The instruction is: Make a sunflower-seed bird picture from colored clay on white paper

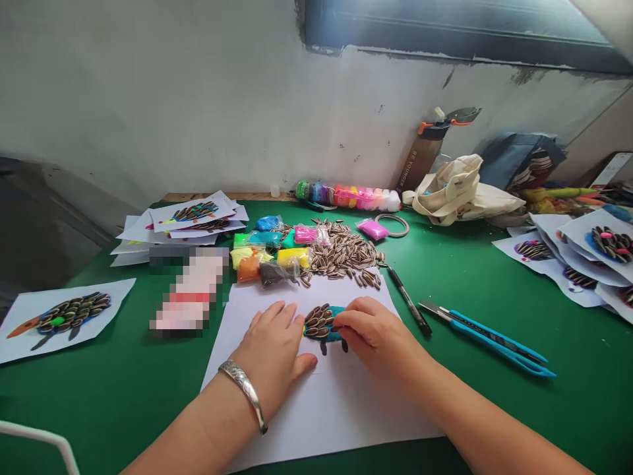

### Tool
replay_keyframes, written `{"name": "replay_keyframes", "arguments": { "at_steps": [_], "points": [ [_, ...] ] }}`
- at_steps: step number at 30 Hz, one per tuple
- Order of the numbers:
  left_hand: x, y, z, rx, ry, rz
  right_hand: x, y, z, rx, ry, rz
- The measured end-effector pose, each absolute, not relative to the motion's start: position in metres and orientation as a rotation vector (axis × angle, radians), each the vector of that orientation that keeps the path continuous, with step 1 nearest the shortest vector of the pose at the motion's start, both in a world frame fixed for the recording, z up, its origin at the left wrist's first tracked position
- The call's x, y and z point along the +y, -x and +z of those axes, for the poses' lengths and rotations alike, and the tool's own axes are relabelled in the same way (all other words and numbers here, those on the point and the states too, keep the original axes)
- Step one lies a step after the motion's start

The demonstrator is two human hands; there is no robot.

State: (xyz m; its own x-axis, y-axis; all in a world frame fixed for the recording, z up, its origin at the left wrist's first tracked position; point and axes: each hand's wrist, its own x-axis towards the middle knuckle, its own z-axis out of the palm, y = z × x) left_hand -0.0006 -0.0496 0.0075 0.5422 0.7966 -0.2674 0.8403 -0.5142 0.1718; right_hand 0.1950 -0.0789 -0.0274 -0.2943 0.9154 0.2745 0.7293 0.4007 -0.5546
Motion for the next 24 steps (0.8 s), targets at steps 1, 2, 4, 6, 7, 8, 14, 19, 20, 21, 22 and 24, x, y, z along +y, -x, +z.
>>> {"name": "replay_keyframes", "arguments": {
  "at_steps": [1, 2, 4, 6, 7, 8, 14, 19, 20, 21, 22, 24],
  "points": [
    [-0.0498, 0.0012, 0.0068, 1.361, -2.501, -0.218, -0.0785, -0.1944, -0.0283, -2.112, 1.392, 0.422],
    [-0.0501, 0.0018, 0.0063, 1.361, -2.502, -0.216, -0.0782, -0.1938, -0.0288, -2.118, 1.387, 0.41],
    [-0.0509, 0.0028, 0.0055, 1.363, -2.505, -0.215, -0.0777, -0.1925, -0.0289, -2.13, 1.39, 0.408],
    [-0.0513, 0.0029, 0.0054, 1.367, -2.507, -0.215, -0.0775, -0.1914, -0.0285, -2.139, 1.401, 0.414],
    [-0.0514, 0.0028, 0.0055, 1.369, -2.508, -0.216, -0.0775, -0.191, -0.0284, -2.141, 1.41, 0.415],
    [-0.0513, 0.0025, 0.0058, 1.371, -2.509, -0.218, -0.0776, -0.1907, -0.0287, -2.143, 1.417, 0.417],
    [-0.0503, 0.0007, 0.0074, 1.372, -2.497, -0.255, -0.0788, -0.1892, -0.0351, -2.115, 1.421, 0.466],
    [-0.0505, -0.0001, 0.0081, 1.378, -2.494, -0.242, -0.078, -0.1883, -0.0366, -2.105, 1.425, 0.462],
    [-0.0506, -0.0001, 0.0081, 1.378, -2.495, -0.237, -0.0777, -0.188, -0.0364, -2.105, 1.434, 0.461],
    [-0.0506, -0.0001, 0.0082, 1.377, -2.495, -0.233, -0.0774, -0.1875, -0.0361, -2.104, 1.443, 0.46],
    [-0.0507, 0.0, 0.0082, 1.376, -2.495, -0.231, -0.0773, -0.187, -0.0359, -2.105, 1.448, 0.457],
    [-0.0507, 0.0, 0.0081, 1.375, -2.495, -0.228, -0.0773, -0.1856, -0.036, -2.104, 1.45, 0.451]
  ]
}}
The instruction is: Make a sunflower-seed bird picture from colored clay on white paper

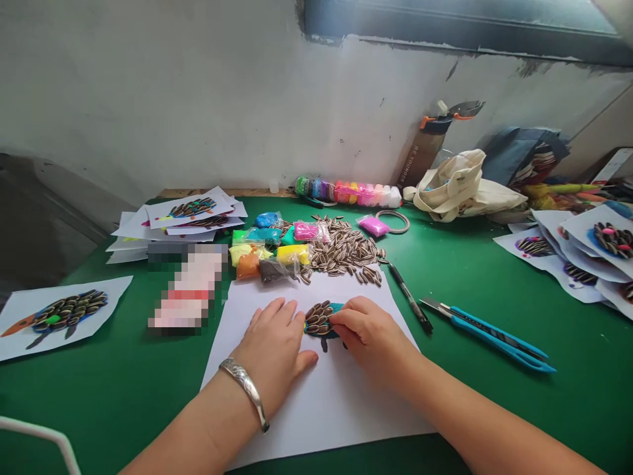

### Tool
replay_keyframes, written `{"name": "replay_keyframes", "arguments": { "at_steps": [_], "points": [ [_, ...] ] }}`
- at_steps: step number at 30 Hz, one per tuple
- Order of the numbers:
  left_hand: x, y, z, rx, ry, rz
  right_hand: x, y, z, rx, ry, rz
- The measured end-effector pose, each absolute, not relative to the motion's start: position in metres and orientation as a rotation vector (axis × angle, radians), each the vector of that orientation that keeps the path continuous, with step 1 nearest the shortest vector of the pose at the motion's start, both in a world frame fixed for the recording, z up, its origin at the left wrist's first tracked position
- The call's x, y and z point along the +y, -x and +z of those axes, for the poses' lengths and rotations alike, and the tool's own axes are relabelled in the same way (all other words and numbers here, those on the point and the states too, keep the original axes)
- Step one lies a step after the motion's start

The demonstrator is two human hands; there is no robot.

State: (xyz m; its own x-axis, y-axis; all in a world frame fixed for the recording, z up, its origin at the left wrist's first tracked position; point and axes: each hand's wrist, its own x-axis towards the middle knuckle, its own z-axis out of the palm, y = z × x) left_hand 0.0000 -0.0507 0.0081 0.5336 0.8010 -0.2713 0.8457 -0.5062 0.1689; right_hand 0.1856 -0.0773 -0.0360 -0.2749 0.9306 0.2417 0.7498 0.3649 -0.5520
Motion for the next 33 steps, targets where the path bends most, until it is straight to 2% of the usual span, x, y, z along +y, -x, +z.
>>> {"name": "replay_keyframes", "arguments": {
  "at_steps": [14, 33],
  "points": [
    [-0.05, -0.001, 0.008, 1.356, -2.503, -0.209, -0.079, -0.194, -0.027, -2.116, 1.476, 0.336],
    [-0.05, -0.001, 0.009, 1.361, -2.494, -0.233, -0.077, -0.192, -0.031, -2.141, 1.557, 0.371]
  ]
}}
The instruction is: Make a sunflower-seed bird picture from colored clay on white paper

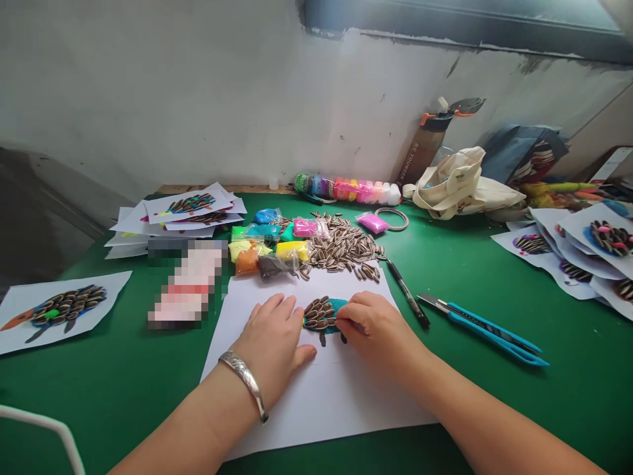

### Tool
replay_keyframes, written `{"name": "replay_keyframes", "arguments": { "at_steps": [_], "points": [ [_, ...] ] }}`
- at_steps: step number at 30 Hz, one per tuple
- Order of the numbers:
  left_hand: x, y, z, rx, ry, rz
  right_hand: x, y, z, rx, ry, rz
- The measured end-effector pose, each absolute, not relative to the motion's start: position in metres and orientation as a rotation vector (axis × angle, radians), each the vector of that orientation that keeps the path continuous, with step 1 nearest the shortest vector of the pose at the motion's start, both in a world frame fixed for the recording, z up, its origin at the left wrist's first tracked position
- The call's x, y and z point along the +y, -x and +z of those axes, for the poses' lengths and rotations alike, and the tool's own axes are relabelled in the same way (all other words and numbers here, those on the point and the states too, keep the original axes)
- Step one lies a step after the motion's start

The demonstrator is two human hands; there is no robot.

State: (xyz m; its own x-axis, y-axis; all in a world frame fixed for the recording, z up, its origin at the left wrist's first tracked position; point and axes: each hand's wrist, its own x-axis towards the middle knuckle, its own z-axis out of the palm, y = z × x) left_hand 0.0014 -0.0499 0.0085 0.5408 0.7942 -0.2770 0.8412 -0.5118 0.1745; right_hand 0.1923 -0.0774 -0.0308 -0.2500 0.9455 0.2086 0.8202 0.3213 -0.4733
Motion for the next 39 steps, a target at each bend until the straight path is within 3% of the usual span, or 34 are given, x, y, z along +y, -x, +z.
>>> {"name": "replay_keyframes", "arguments": {
  "at_steps": [16, 21, 26, 39],
  "points": [
    [-0.05, 0.0, 0.011, 1.353, -2.488, -0.236, -0.071, -0.206, -0.025, -2.022, 1.577, 0.429],
    [-0.05, 0.003, 0.008, 1.353, -2.497, -0.153, -0.053, -0.228, -0.014, -1.833, 1.747, 0.241],
    [-0.051, 0.004, 0.009, 1.361, -2.52, -0.128, -0.025, -0.221, -0.005, -2.141, 1.892, -0.031],
    [-0.055, 0.004, 0.003, 1.432, -2.451, -0.122, -0.003, -0.204, -0.03, -2.276, 1.96, -0.199]
  ]
}}
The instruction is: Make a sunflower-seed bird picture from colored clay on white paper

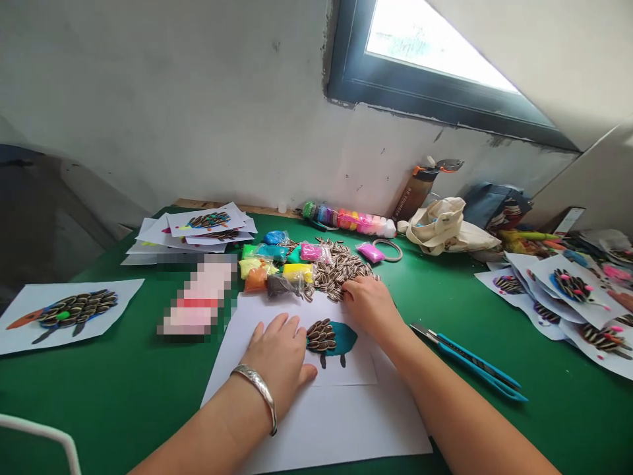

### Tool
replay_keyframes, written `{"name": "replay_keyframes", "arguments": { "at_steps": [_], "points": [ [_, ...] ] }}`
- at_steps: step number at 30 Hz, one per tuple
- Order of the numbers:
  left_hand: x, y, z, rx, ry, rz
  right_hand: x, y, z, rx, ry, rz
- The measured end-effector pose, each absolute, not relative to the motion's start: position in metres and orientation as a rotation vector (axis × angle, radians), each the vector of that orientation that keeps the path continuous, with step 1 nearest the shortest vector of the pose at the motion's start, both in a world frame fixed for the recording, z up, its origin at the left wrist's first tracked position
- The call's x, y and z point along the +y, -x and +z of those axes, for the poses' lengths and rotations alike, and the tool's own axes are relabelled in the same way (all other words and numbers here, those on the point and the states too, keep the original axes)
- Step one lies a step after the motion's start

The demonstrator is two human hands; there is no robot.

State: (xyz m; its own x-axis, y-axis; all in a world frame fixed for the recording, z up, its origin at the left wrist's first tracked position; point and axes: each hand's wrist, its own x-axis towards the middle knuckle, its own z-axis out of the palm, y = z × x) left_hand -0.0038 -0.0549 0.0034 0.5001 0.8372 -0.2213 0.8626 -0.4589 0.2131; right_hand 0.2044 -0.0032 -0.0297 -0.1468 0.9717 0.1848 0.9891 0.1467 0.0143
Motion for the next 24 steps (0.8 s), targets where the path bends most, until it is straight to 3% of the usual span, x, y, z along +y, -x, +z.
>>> {"name": "replay_keyframes", "arguments": {
  "at_steps": [18, 24],
  "points": [
    [-0.054, 0.003, 0.007, 1.419, -2.455, -0.183, -0.008, -0.206, -0.032, -2.211, 1.787, -0.322],
    [-0.055, 0.003, 0.008, 1.412, -2.463, -0.161, -0.027, -0.205, -0.015, -1.874, 1.571, 0.008]
  ]
}}
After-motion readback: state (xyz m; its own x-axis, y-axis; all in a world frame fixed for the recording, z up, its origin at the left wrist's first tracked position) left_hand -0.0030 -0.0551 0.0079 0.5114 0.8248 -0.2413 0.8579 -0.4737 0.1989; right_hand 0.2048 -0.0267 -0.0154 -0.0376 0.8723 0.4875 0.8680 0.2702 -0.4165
